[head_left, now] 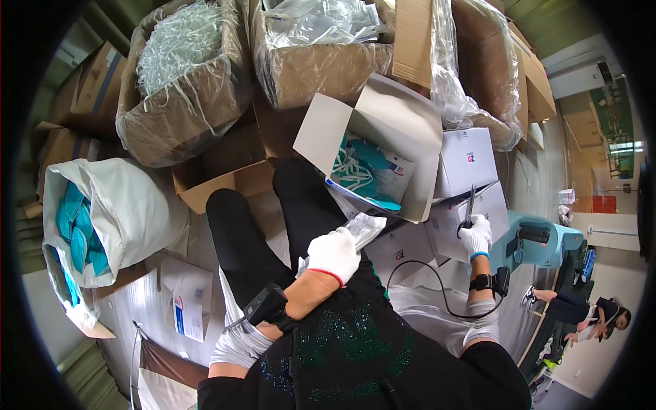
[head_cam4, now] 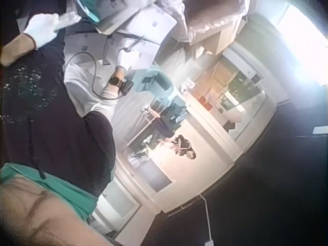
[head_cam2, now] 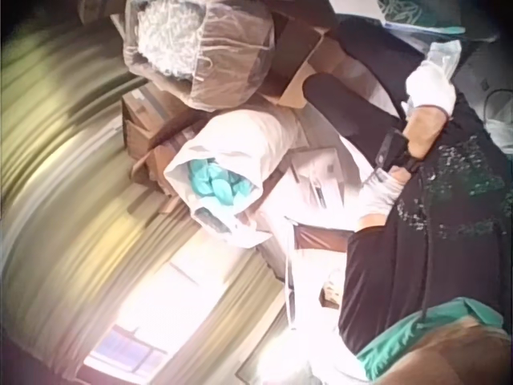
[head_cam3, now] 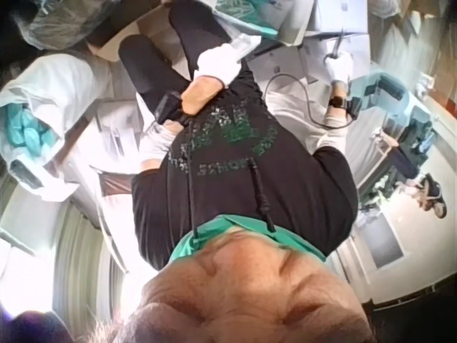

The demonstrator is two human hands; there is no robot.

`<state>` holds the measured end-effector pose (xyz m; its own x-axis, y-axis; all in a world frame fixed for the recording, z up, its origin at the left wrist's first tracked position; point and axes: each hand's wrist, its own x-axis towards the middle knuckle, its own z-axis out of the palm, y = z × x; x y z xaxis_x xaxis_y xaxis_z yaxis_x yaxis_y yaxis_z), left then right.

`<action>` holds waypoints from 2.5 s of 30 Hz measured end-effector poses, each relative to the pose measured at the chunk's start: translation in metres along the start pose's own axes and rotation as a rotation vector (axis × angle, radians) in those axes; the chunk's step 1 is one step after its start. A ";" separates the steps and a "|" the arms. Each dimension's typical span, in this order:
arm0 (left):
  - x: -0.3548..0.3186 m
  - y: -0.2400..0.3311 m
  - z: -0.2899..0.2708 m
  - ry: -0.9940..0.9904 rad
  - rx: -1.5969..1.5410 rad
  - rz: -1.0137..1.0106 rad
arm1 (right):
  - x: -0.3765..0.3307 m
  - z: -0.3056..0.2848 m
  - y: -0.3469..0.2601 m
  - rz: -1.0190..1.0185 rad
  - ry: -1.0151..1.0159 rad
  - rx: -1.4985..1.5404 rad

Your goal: The recorder is packing medical masks and components into cardboard boxes.

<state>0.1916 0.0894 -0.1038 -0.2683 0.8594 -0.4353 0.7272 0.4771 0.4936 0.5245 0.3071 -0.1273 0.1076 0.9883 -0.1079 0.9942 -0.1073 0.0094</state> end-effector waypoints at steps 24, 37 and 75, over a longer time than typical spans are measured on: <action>-0.010 -0.014 0.006 0.110 0.076 0.062 | -0.120 -0.076 -0.105 -0.282 -0.692 0.961; 0.010 0.010 0.038 0.529 0.781 0.097 | -0.168 -0.083 -0.161 -0.243 -1.236 0.903; 0.030 -0.079 -0.046 -0.210 -0.423 0.275 | 0.048 -0.018 0.029 -0.228 -0.316 -0.241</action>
<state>0.0971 0.0858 -0.1218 0.0589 0.9283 -0.3671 0.4235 0.3098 0.8513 0.5586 0.3532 -0.1145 -0.0829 0.8981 -0.4320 0.9686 0.1746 0.1770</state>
